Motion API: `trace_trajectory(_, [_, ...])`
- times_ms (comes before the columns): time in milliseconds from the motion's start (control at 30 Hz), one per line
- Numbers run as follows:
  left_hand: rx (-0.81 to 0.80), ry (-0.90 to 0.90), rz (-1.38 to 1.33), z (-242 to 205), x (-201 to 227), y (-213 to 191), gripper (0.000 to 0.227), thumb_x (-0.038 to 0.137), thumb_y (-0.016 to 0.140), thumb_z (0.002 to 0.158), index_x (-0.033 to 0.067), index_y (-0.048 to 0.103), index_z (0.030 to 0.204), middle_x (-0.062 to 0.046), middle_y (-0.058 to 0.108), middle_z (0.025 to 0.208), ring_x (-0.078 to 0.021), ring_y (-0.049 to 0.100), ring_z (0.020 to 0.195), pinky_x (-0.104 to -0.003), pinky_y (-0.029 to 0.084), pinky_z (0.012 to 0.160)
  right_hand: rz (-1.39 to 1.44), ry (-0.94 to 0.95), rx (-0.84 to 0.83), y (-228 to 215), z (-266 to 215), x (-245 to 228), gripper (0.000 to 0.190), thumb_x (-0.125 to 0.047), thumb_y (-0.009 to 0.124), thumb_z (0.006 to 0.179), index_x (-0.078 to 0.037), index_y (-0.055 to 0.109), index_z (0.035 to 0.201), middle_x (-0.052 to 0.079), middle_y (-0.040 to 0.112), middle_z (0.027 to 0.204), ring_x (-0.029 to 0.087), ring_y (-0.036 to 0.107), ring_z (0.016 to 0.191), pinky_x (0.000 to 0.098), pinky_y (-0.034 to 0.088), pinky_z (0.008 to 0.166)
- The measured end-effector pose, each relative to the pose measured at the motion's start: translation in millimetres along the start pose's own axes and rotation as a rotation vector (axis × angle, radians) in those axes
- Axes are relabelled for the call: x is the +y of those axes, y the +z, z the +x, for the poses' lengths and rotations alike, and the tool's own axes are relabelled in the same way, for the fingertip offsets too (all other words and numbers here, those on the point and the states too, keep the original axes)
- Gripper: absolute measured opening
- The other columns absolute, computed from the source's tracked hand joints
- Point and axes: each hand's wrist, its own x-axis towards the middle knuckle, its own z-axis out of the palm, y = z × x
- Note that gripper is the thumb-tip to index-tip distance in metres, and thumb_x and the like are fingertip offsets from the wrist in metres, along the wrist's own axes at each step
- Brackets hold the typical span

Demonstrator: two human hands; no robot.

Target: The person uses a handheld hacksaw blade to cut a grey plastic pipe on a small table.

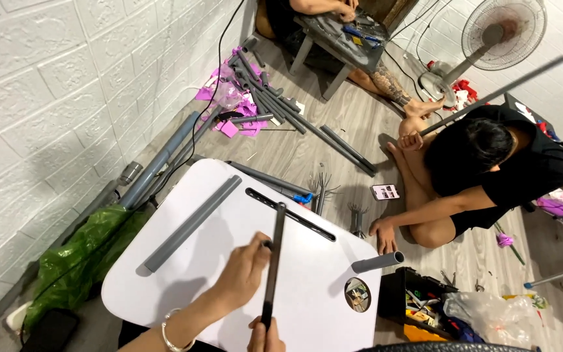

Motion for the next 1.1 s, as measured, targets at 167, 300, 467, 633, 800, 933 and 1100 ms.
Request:
trace_trajectory(167, [-0.055, 0.055, 0.016, -6.9, -5.1, 8.5, 0.056, 0.058, 0.024, 0.103, 0.0098, 0.052, 0.097, -0.005, 0.049, 0.051, -0.0182, 0.05, 0.044, -0.036, 0.039, 0.045, 0.051, 0.025, -0.014, 3.2, -2.7, 14.5, 0.03, -0.024, 0.047, 0.104, -0.003, 0.064, 0.093, -0.002, 0.044, 0.045, 0.007, 0.035, 0.035, 0.0271, 0.024, 0.037])
trace_trajectory(300, [-0.002, 0.047, -0.03, 2.2, 20.7, -4.5, 0.057, 0.059, 0.025, 0.103, 0.0091, 0.052, 0.099, -0.005, 0.054, 0.055, -0.0182, 0.054, 0.047, -0.036, 0.041, 0.047, -0.1, 0.045, -0.075, 8.7, -8.9, 15.6, 0.028, -0.025, 0.049, 0.103, -0.004, 0.063, 0.089, -0.002, 0.049, 0.045, 0.007, 0.044, 0.035, 0.0265, 0.031, 0.038])
trace_trajectory(467, [-0.025, 0.132, -0.047, -3.0, 21.0, 1.1, 0.054, 0.056, 0.03, 0.107, 0.0055, 0.051, 0.106, -0.009, 0.058, 0.063, -0.02, 0.057, 0.054, -0.036, 0.043, 0.052, 0.034, 0.019, 0.07, 14.2, -7.6, -46.9, 0.027, -0.023, 0.047, 0.104, -0.005, 0.064, 0.095, -0.004, 0.047, 0.052, 0.005, 0.039, 0.042, 0.0271, 0.027, 0.04])
trace_trajectory(633, [-0.037, 0.045, -0.058, -11.9, 3.2, 5.1, 0.051, 0.053, 0.03, 0.106, 0.0066, 0.052, 0.103, -0.008, 0.052, 0.059, -0.0201, 0.05, 0.052, -0.037, 0.04, 0.051, -0.126, 0.082, -0.065, 10.5, -27.1, -30.8, 0.032, -0.028, 0.047, 0.104, -0.004, 0.063, 0.09, -0.001, 0.049, 0.045, 0.008, 0.046, 0.037, 0.0291, 0.031, 0.039])
trace_trajectory(800, [-0.093, 0.036, -0.081, -6.7, -3.5, 2.1, 0.05, 0.052, 0.029, 0.105, 0.0087, 0.053, 0.104, -0.003, 0.057, 0.06, -0.0153, 0.053, 0.053, -0.035, 0.043, 0.053, 0.003, 0.033, 0.008, 17.7, -20.1, -41.1, 0.03, -0.028, 0.047, 0.101, -0.005, 0.062, 0.092, -0.001, 0.049, 0.047, 0.009, 0.041, 0.039, 0.0309, 0.028, 0.039])
trace_trajectory(933, [-0.016, 0.013, -0.034, -8.5, -8.7, 4.7, 0.047, 0.049, 0.031, 0.108, 0.008, 0.054, 0.104, -0.006, 0.056, 0.061, -0.0155, 0.052, 0.053, -0.036, 0.041, 0.051, -0.115, 0.077, -0.073, 14.4, -25.5, -17.6, 0.036, -0.031, 0.049, 0.102, -0.004, 0.063, 0.084, -0.001, 0.048, 0.044, 0.009, 0.045, 0.038, 0.0311, 0.031, 0.039])
trace_trajectory(1100, [-0.05, 0.005, -0.016, -8.3, -1.8, 4.9, 0.046, 0.048, 0.033, 0.108, 0.0067, 0.053, 0.103, -0.003, 0.059, 0.062, -0.0132, 0.057, 0.053, -0.033, 0.043, 0.049, 0.113, 0.187, -0.038, 17.0, -17.3, -23.0, 0.034, -0.033, 0.046, 0.102, -0.005, 0.061, 0.09, -0.005, 0.044, 0.051, 0.008, 0.037, 0.042, 0.0309, 0.027, 0.04])
